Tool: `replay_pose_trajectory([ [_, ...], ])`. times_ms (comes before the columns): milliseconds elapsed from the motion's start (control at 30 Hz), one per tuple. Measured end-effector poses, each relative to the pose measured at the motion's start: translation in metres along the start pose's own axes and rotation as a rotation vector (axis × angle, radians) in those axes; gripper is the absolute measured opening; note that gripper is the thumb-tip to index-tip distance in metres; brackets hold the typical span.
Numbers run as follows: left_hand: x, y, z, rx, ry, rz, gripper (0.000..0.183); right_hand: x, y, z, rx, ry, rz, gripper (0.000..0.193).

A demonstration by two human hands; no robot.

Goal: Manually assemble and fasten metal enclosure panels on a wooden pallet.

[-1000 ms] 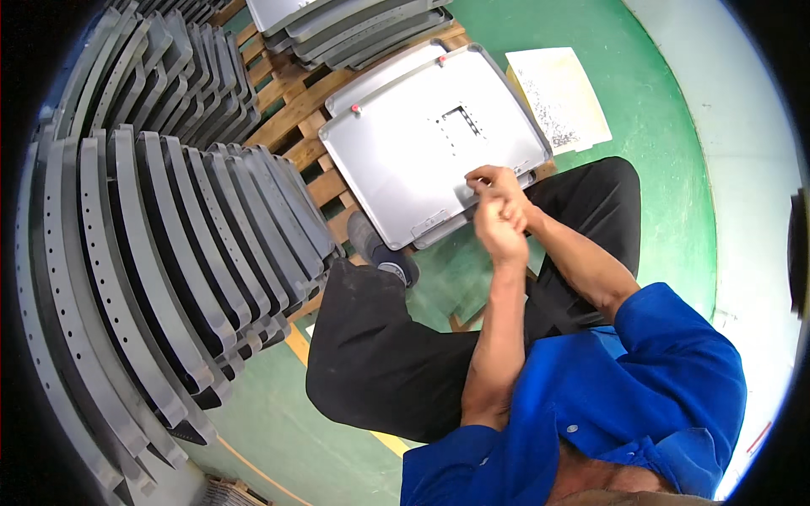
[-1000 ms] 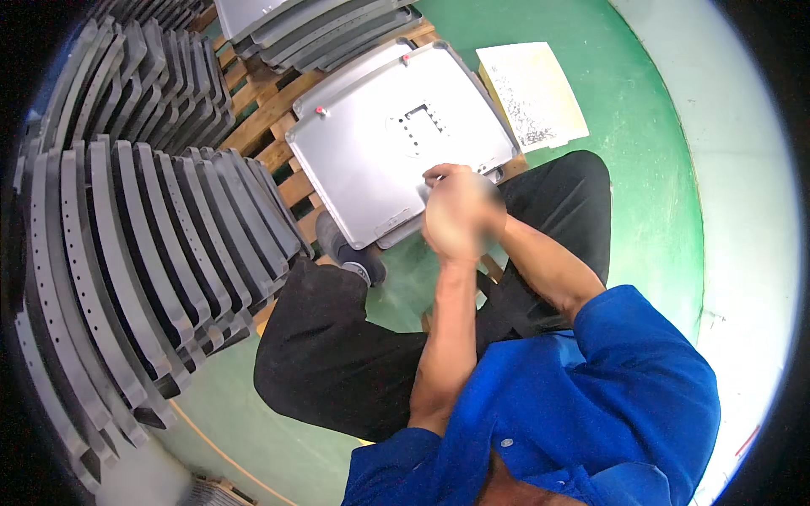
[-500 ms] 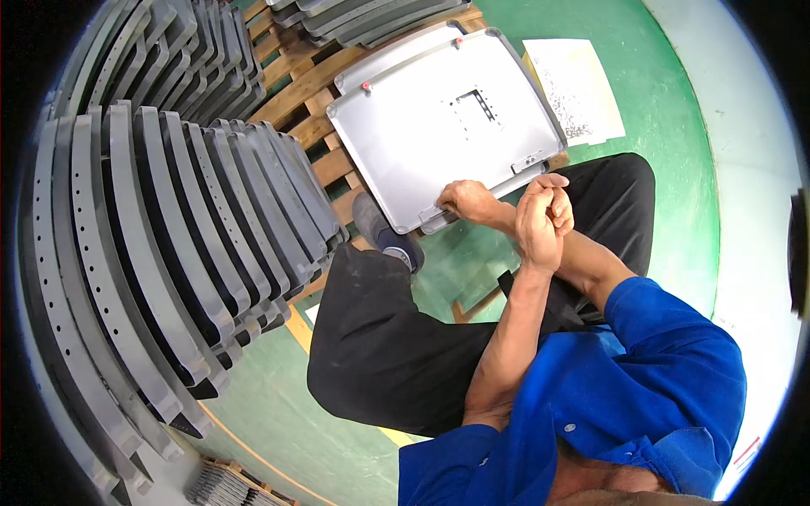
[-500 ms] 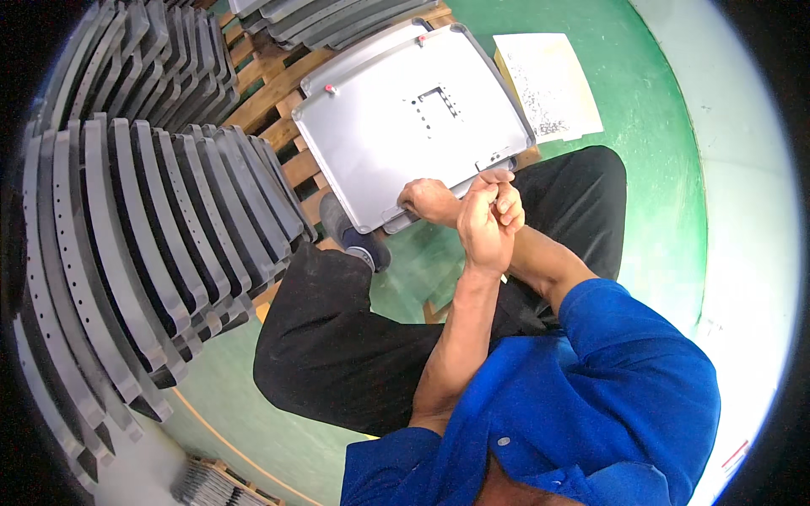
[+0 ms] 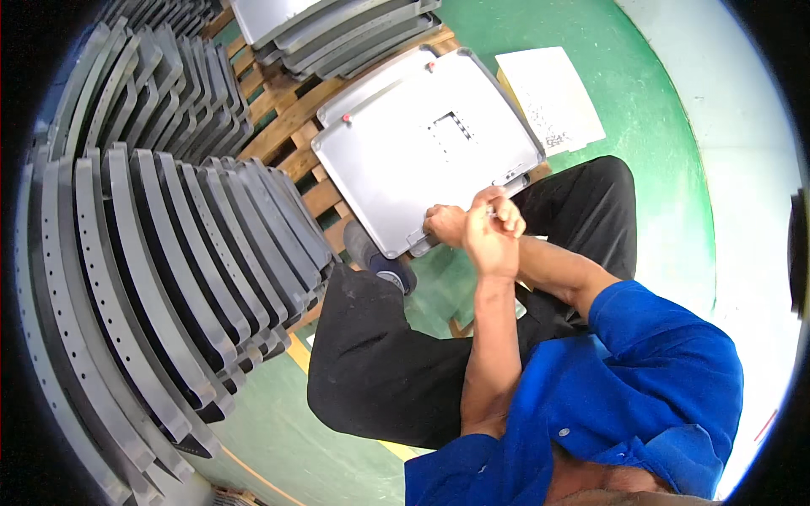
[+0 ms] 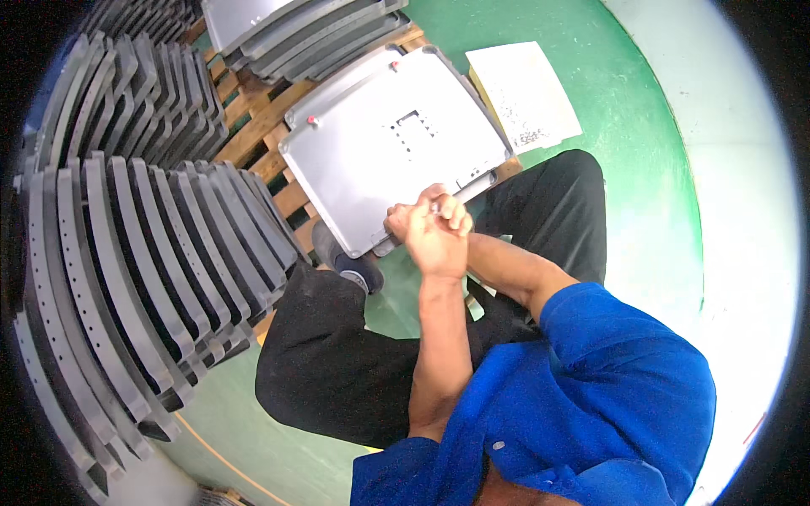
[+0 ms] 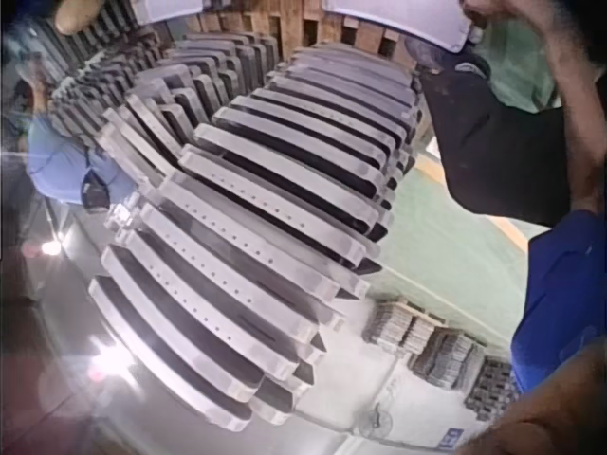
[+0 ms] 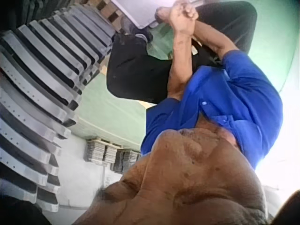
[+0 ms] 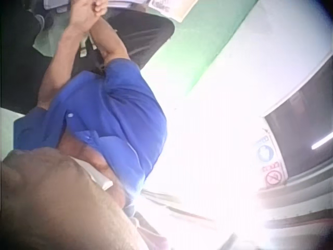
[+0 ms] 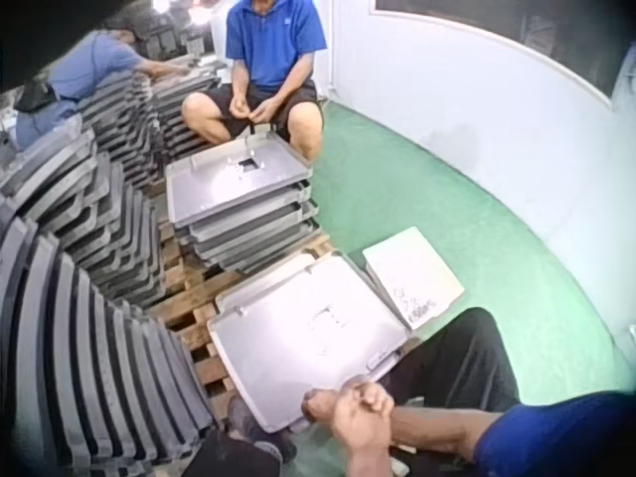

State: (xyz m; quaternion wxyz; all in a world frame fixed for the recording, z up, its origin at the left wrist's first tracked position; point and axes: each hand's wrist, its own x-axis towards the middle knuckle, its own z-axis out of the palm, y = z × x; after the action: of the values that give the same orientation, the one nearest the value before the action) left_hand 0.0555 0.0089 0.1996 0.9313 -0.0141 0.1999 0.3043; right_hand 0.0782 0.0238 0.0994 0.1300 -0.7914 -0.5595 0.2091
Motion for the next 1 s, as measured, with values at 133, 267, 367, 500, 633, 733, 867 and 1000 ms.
replay_pose_trajectory([
  [133, -0.013, 0.035, 0.008, -0.030, -0.016, 0.093, 0.046, -0.018, -0.048, -0.058, 0.531, 0.162, 0.600, 0.040],
  [267, 0.004, 0.031, -0.003, 0.078, 0.030, 0.039, 0.066, -0.003, 0.047, -0.062, 1.054, 0.075, 0.479, 0.033],
  [367, 0.003, 0.041, -0.004, 0.270, 0.180, 0.088, 0.074, -0.014, 0.025, -0.125, 1.001, 0.253, 0.222, 0.034],
  [500, 0.002, 0.041, -0.012, 0.469, 0.255, 0.118, 0.078, -0.030, -0.005, -0.181, 0.664, 0.038, -0.054, 0.029],
  [633, 0.002, 0.031, -0.008, 0.639, 0.329, 0.181, 0.077, -0.031, -0.001, -0.168, 0.341, -0.030, -0.181, 0.028],
  [733, 0.001, 0.033, -0.012, 0.746, 0.291, 0.207, 0.077, -0.032, -0.001, -0.158, 0.380, -0.043, -0.151, 0.022],
  [867, 0.004, 0.028, -0.009, 0.664, 0.327, 0.247, 0.073, -0.032, -0.005, -0.145, 0.362, 0.083, -0.202, 0.019],
  [1000, 0.010, 0.026, -0.026, 0.700, 0.320, 0.253, 0.066, -0.028, -0.009, -0.142, 0.244, 0.104, -0.251, 0.019],
])
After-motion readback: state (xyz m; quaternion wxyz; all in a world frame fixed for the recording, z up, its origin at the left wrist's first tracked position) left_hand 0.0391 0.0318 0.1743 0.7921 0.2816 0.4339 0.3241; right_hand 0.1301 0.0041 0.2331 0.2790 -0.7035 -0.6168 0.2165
